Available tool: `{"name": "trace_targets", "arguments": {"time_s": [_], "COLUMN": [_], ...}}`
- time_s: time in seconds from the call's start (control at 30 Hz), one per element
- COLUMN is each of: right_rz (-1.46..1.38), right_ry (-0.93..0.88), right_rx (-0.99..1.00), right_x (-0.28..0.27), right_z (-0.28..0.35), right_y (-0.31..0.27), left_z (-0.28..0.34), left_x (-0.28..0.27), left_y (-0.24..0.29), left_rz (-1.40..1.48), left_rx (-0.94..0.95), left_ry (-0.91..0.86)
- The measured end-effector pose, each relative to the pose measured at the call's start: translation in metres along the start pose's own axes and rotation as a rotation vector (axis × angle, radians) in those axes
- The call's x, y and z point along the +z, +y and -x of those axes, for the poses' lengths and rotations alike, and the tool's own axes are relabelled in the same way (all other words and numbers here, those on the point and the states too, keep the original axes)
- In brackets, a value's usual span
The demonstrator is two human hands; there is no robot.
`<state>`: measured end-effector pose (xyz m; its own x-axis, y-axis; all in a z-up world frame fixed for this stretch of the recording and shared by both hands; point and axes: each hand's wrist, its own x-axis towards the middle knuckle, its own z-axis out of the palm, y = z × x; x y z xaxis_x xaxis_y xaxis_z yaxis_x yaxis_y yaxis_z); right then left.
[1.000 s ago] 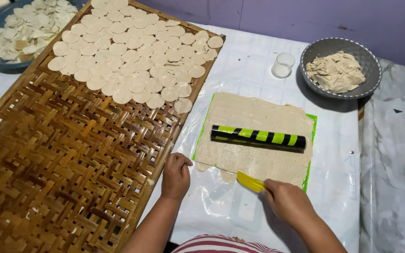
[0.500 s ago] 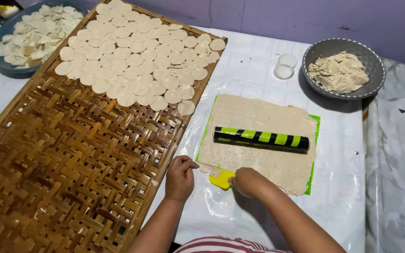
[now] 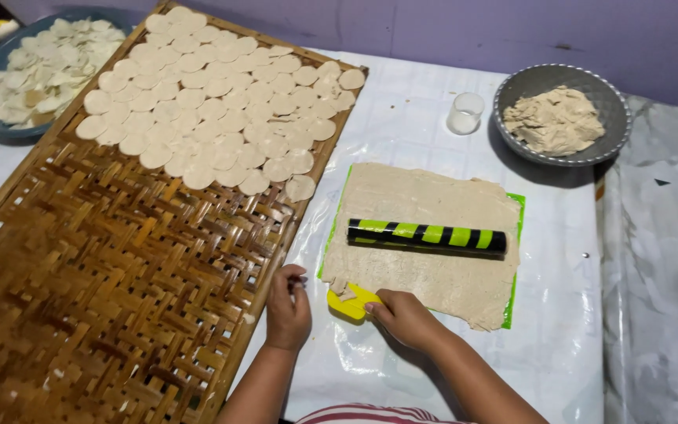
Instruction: Rolling out dough and cutting it into circular dumpling wrappers.
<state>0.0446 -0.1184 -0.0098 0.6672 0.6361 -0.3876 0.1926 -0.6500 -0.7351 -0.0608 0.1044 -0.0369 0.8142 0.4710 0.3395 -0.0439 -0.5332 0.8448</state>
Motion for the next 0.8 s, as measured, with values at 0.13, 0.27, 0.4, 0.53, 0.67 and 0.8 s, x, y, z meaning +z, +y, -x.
{"name": "trace_targets", "arguments": {"time_s": [0.13,0.27,0.4,0.53,0.67,0.8], "right_rz": [-0.118,-0.319,-0.003,0.363,0.542,0.645], "right_ry": [0.127,0.411,0.641,0.781,0.746,0.658], "right_rx": [0.042,0.155,0.355,0.418,0.44,0.505], "right_x": [-0.029,-0.079,-0.134,-0.149,-0.137,-0.142], "right_z": [0.024,0.051,0.063,0.04,0.001,0.006], "right_y": [0.027,0.054,0.081,0.123,0.157,0.131], "left_z": [-0.001,-0.003,-0.005,-0.006,-0.006,-0.008], "left_x": [0.003,0.004,0.004,0.003,0.003,0.004], "left_y": [-0.001,-0.001,0.009,0.012,0.013,0.013], "left_rz": [0.015,-0.035,-0.062,-0.075,-0.1,-0.113], "left_rx": [-0.125,-0.156,-0.165,-0.208,-0.219,-0.234], "left_ry": [0.035,0.006,-0.022,-0.058,-0.049,-0.05]}}
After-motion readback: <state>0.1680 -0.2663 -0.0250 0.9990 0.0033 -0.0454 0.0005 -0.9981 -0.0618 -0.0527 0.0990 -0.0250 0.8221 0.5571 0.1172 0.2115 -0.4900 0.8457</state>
